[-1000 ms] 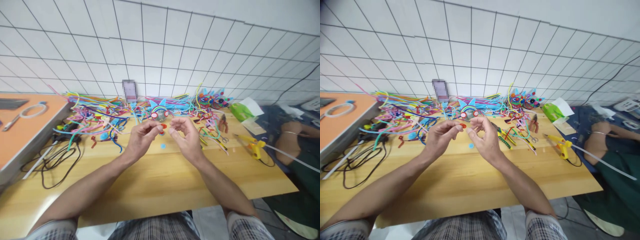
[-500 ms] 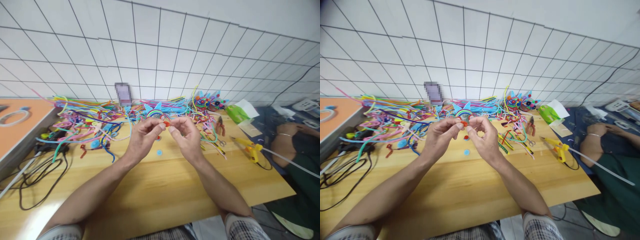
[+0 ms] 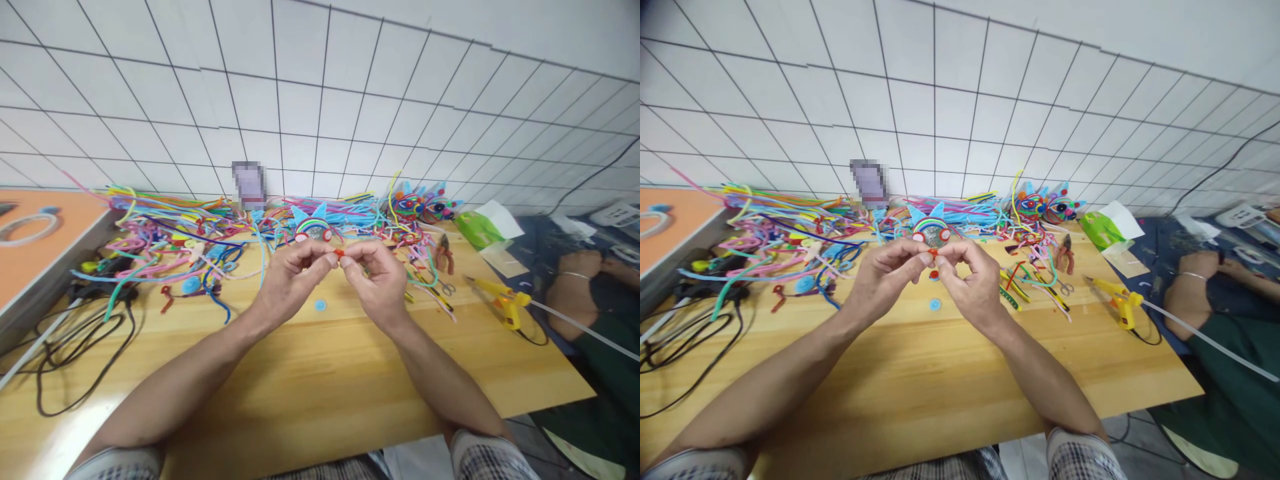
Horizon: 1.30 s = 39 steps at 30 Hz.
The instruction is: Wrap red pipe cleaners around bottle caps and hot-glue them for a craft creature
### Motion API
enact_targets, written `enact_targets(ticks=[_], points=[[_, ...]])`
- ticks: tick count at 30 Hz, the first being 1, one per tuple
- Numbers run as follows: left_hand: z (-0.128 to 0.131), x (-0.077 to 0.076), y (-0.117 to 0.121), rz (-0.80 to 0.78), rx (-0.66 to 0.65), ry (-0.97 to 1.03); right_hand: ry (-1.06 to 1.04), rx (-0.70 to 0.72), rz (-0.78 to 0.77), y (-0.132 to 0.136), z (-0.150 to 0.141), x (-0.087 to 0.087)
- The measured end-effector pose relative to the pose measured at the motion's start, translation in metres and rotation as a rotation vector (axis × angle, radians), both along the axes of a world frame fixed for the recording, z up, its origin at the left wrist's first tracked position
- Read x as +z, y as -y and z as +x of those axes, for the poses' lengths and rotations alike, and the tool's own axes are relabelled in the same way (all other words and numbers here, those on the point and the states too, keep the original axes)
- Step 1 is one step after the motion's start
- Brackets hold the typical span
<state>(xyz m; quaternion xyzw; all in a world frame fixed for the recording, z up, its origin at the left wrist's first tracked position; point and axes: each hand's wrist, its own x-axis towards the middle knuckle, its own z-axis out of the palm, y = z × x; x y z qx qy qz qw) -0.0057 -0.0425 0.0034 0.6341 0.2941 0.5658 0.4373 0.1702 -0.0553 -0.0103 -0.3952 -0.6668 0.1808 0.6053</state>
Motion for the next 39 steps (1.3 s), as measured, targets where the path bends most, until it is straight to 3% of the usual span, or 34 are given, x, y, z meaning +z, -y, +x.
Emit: enact_targets(ticks=[8,18,31,39], points=[[-0.006,0.005,-0.003,0.012,-0.043,-0.092,0.042,0.024,-0.016,0.0,0.004,0.009],[-0.007,0.006,-0.006,-0.059,-0.115,-0.039,0.069,0.04,0.013,0.002,0.007,0.015],[-0.008,0.005,-0.006,0.053,-0.046,-0.114,0.077,0.032,-0.041,0.002,0.01,0.016],[-0.009,0.008,-0.007,-0.072,-0.079,-0.122,0.071,0.048,-0.096,0.001,0.011,0.016]])
